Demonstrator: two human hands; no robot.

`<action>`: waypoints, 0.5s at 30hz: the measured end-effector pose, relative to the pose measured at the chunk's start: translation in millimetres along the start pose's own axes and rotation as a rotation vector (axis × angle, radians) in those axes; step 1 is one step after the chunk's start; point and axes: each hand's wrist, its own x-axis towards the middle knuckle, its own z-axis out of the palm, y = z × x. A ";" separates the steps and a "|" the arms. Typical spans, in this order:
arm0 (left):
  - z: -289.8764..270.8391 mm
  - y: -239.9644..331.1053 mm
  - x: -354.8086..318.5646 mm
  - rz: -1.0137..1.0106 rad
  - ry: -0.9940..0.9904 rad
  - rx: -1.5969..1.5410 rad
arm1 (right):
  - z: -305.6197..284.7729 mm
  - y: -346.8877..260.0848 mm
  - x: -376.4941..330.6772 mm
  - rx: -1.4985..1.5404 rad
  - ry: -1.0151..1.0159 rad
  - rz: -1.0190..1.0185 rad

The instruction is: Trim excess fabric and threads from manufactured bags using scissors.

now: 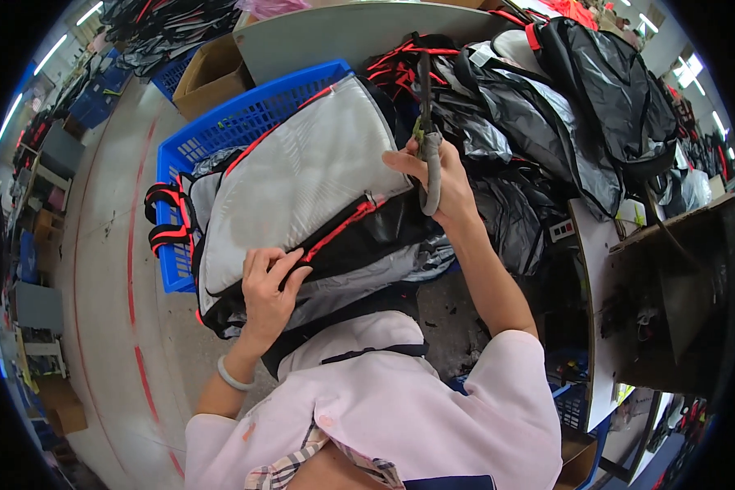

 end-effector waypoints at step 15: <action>-57.2 -10.2 24.9 -0.287 0.023 -0.534 | -5.7 -53.4 -38.4 -0.549 -0.271 -0.077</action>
